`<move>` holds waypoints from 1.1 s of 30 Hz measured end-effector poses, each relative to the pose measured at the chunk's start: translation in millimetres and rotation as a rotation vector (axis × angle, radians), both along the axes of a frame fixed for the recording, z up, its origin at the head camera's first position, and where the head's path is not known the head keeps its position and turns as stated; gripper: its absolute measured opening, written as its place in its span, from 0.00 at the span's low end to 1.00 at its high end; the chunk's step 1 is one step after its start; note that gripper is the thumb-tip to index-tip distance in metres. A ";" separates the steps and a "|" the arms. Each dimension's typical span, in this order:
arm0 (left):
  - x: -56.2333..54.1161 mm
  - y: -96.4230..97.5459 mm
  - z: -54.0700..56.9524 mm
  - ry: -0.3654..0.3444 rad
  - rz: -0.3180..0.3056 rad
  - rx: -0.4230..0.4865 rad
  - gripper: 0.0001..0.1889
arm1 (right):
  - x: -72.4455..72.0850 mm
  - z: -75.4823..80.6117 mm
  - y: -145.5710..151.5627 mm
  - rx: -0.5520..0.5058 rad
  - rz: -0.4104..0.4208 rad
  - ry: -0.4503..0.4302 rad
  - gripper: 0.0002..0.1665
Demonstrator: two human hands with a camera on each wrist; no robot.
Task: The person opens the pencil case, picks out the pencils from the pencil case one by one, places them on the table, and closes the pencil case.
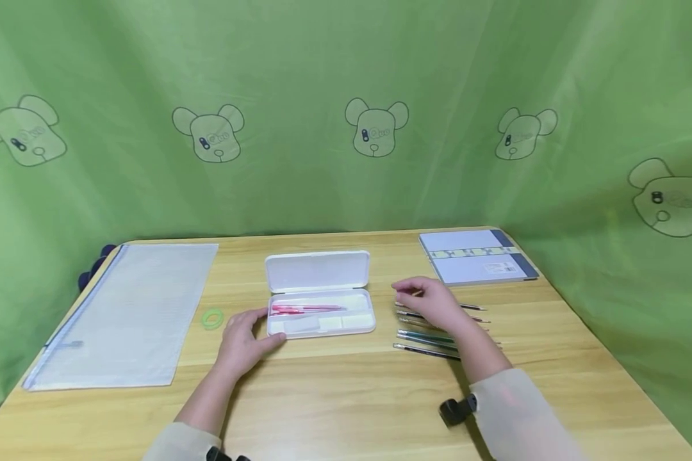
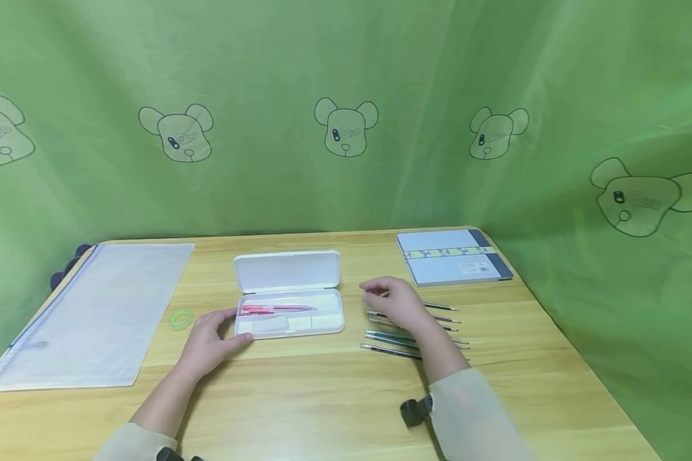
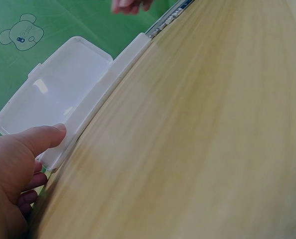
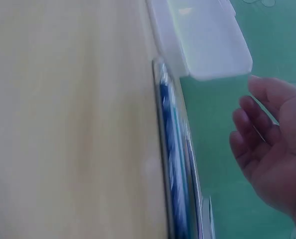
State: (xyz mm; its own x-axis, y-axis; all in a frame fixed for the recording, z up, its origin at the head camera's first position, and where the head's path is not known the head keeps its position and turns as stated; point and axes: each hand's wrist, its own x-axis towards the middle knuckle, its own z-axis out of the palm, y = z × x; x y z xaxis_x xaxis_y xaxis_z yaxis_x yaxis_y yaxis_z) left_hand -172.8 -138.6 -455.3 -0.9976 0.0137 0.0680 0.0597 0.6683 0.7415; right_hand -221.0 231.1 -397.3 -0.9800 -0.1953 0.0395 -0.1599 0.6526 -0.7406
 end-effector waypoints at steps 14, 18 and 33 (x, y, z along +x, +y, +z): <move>-0.6 2.0 -1.6 0.011 -0.010 0.002 0.37 | -48.0 16.3 -41.4 -0.144 -0.086 0.066 0.21; -0.3 2.5 -1.3 0.007 -0.007 0.004 0.37 | -56.3 19.2 -47.1 -0.138 -0.076 0.027 0.22; -1.2 -0.2 -0.7 0.010 0.009 0.000 0.37 | -55.0 17.5 -54.4 -0.108 -0.036 0.025 0.19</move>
